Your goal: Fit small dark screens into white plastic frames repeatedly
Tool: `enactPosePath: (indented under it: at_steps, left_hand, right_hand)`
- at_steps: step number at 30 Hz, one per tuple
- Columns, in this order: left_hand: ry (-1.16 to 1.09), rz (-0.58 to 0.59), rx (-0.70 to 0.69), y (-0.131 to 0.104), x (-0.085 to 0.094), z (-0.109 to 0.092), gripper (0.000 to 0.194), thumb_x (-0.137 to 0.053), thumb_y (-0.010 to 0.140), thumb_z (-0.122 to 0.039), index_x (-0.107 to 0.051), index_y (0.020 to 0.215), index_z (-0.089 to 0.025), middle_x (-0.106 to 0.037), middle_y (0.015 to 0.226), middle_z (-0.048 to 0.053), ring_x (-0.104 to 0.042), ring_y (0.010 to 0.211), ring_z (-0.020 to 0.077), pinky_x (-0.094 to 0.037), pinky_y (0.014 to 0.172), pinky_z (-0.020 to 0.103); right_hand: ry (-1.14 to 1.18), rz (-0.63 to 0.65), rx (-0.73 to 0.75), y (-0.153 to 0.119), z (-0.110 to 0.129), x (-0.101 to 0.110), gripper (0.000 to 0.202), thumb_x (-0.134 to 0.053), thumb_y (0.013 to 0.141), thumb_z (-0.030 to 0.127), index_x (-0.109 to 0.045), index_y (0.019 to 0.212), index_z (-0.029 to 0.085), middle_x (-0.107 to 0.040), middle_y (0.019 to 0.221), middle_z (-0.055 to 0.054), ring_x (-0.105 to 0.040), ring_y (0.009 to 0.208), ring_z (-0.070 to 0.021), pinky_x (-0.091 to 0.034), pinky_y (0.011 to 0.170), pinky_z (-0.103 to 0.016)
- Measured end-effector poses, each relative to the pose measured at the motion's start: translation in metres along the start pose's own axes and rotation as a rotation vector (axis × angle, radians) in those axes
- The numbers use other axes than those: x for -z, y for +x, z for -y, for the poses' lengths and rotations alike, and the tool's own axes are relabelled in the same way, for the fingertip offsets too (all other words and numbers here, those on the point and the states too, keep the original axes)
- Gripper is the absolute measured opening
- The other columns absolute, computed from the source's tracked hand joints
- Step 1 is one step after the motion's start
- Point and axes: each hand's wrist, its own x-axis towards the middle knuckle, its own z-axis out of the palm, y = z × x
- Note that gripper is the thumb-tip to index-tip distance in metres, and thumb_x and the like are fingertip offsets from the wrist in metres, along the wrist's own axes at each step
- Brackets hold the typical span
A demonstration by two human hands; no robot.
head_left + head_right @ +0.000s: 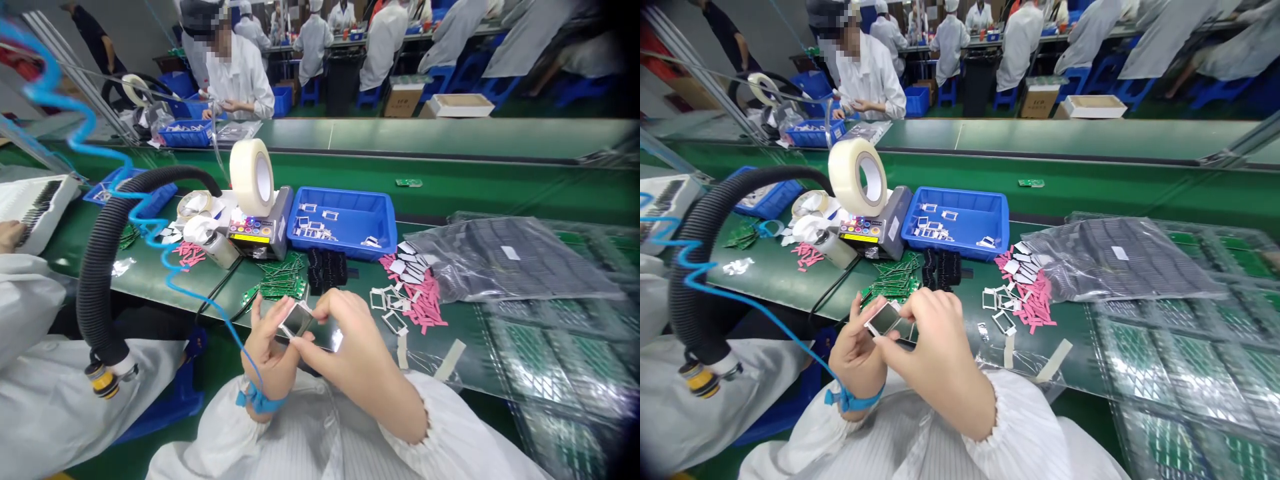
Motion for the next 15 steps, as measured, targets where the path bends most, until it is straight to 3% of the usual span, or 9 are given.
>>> enactPosePath:
  at_steps: [4, 8, 15]
  left_hand:
    - [-0.197, -0.087, 0.253, -0.005, -0.009, -0.005, 0.046, -0.073, 0.064, -0.008, -0.066, 0.103, -0.029, -0.073, 0.102, -0.002, -0.063, 0.106, 0.0246, -0.025, 0.111, 0.053]
    - [-0.388, -0.088, 0.529, -0.013, -0.017, -0.002, 0.041, -0.074, 0.062, -0.009, -0.067, 0.098, -0.026, -0.072, 0.105, 0.0, -0.059, 0.113, 0.0268, -0.04, 0.102, 0.05]
    - [-0.412, -0.029, 0.525, -0.018, -0.024, -0.003, 0.041, -0.075, 0.062, -0.01, -0.067, 0.098, -0.025, -0.071, 0.109, 0.003, -0.056, 0.117, 0.0264, -0.042, 0.101, 0.044]
  right_hand:
    - [-0.023, 0.029, -0.059, 0.001, 0.002, -0.001, 0.029, -0.068, 0.067, 0.024, -0.039, 0.07, 0.02, -0.048, 0.07, 0.003, -0.045, 0.07, -0.0147, -0.035, 0.073, -0.032]
    - [-0.101, 0.042, -0.099, 0.001, -0.003, -0.001, 0.03, -0.067, 0.068, 0.028, -0.038, 0.069, 0.021, -0.048, 0.068, 0.004, -0.044, 0.069, -0.0143, -0.034, 0.073, -0.032]
    - [-0.083, -0.016, -0.089, -0.007, -0.013, 0.005, 0.028, -0.066, 0.066, 0.023, -0.038, 0.068, 0.021, -0.047, 0.066, 0.004, -0.043, 0.069, -0.0152, -0.034, 0.073, -0.032]
